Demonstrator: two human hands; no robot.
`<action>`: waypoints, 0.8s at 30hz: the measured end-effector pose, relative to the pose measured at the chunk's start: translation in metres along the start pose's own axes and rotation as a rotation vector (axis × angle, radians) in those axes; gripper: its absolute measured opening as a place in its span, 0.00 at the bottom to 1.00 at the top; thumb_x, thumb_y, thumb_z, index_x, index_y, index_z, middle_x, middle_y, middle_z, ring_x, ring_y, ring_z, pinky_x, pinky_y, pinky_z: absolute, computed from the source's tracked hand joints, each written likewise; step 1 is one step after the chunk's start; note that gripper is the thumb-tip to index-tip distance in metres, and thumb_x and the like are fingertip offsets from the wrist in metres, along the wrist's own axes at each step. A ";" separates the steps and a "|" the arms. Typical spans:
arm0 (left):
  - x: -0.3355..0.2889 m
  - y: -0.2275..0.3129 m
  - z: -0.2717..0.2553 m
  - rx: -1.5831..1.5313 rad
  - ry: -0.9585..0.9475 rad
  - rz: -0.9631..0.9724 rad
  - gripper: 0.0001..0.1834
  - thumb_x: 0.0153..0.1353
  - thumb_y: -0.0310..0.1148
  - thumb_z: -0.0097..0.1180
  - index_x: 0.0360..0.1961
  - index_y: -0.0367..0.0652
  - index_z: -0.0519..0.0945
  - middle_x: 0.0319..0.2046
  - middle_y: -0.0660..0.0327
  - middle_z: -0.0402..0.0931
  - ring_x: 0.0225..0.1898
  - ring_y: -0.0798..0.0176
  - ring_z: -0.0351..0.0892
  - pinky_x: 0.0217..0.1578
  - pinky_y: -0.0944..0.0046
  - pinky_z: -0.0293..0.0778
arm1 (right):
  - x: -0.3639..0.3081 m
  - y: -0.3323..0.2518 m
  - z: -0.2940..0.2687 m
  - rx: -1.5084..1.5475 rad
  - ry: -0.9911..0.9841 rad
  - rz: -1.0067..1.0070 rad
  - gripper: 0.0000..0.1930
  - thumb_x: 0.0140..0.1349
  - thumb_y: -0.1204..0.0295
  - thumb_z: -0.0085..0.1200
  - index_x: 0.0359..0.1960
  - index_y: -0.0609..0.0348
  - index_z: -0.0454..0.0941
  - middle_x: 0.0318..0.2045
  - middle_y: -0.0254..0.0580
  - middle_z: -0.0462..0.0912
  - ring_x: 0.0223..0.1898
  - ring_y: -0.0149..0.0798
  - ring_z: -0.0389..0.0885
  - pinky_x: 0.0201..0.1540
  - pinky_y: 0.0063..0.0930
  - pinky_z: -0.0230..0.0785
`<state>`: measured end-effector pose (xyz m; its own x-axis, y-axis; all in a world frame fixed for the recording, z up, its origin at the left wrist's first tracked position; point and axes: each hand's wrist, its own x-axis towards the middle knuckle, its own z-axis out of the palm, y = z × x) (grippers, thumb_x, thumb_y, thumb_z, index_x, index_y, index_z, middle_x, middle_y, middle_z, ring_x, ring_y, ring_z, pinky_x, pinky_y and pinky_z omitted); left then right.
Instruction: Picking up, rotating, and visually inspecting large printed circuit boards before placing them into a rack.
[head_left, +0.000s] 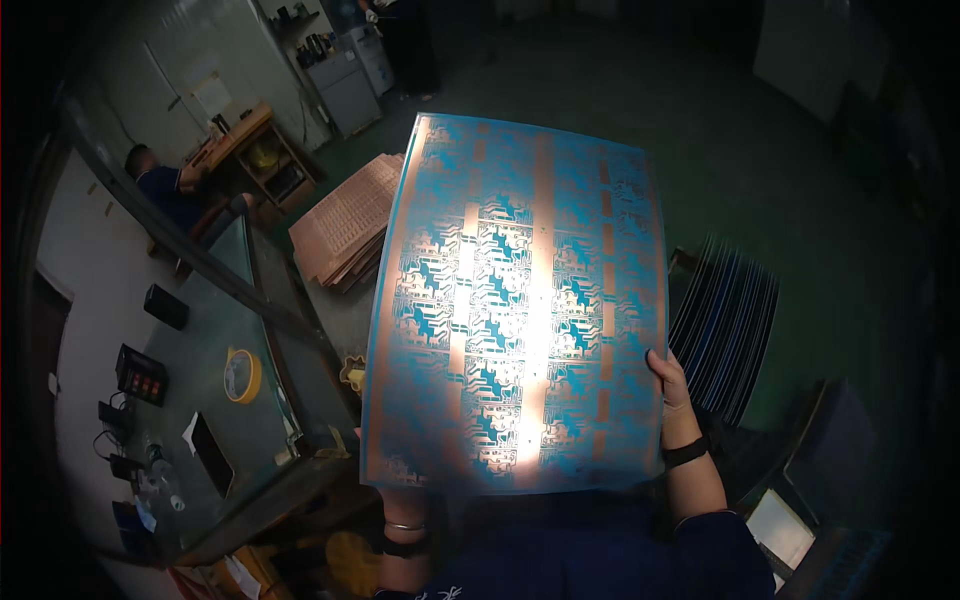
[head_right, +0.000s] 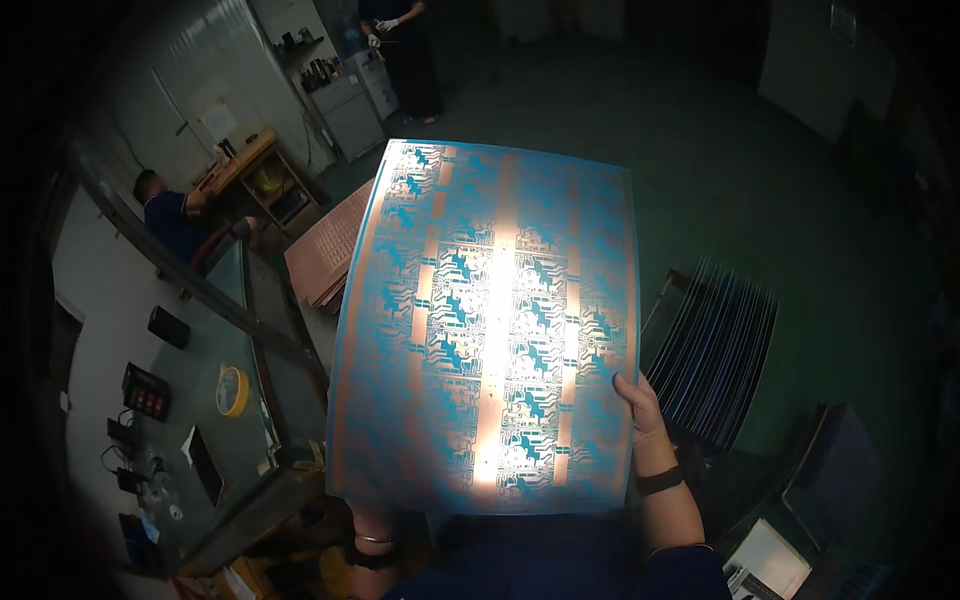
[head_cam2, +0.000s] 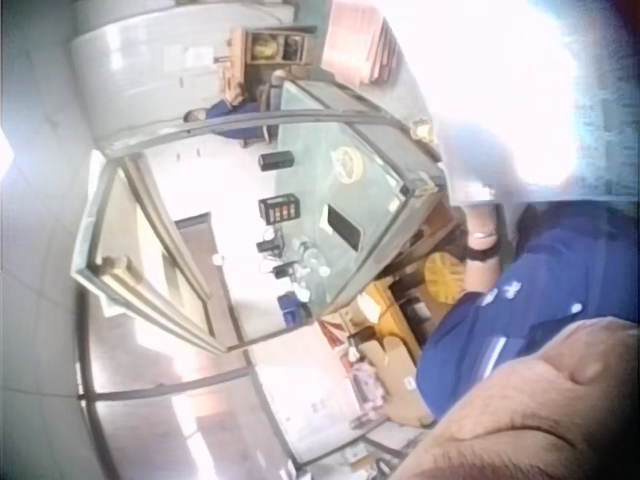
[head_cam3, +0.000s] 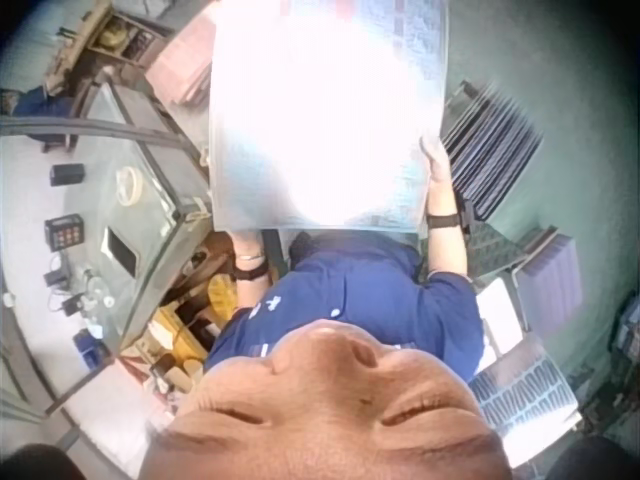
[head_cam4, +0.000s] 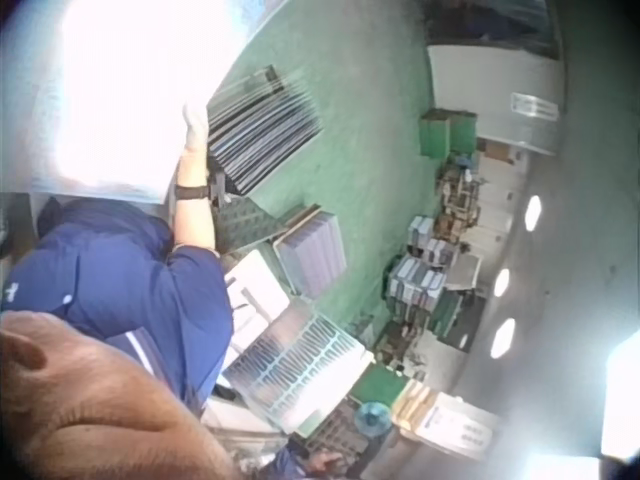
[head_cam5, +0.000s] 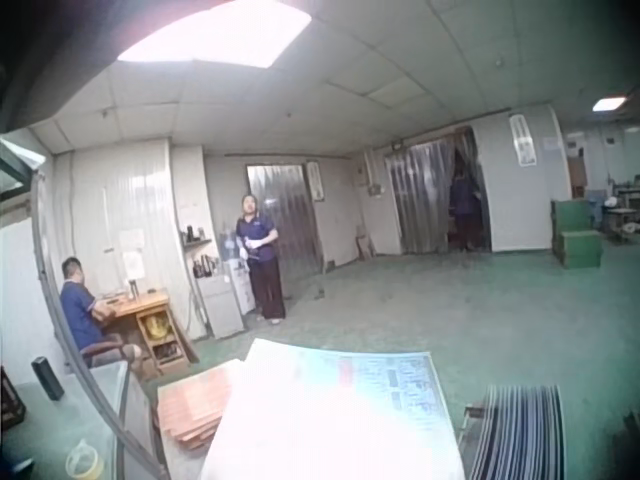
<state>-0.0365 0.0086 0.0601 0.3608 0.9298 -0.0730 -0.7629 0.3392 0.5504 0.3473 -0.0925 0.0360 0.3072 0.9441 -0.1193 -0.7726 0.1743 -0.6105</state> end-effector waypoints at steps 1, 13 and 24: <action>0.000 -0.010 0.000 -0.087 -0.130 0.018 0.28 0.67 0.53 0.30 0.59 0.45 0.63 0.53 0.60 0.67 0.53 0.61 0.65 0.54 0.58 0.63 | 0.000 0.006 0.006 -0.002 -0.006 -0.003 0.26 0.57 0.75 0.51 0.58 0.65 0.59 0.49 0.49 0.73 0.48 0.41 0.75 0.51 0.33 0.69; -0.014 -0.027 0.047 0.266 -0.030 -0.016 0.24 0.59 0.30 0.53 0.55 0.36 0.63 0.47 0.54 0.70 0.47 0.56 0.73 0.48 0.56 0.72 | 0.005 -0.005 0.044 0.120 -0.053 -0.181 0.19 0.63 0.73 0.44 0.55 0.62 0.61 0.50 0.44 0.72 0.52 0.44 0.72 0.47 0.46 0.74; -0.016 -0.010 0.047 0.437 0.198 0.026 0.27 0.59 0.29 0.52 0.60 0.42 0.60 0.46 0.65 0.67 0.45 0.71 0.68 0.47 0.68 0.68 | -0.008 -0.023 -0.084 0.276 0.276 -0.299 0.16 0.64 0.73 0.43 0.52 0.63 0.66 0.51 0.46 0.72 0.53 0.44 0.70 0.56 0.43 0.64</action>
<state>-0.0093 -0.0168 0.0947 0.2027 0.9610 -0.1884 -0.4579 0.2630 0.8492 0.4093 -0.1280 -0.0148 0.6451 0.7384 -0.1966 -0.7351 0.5294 -0.4236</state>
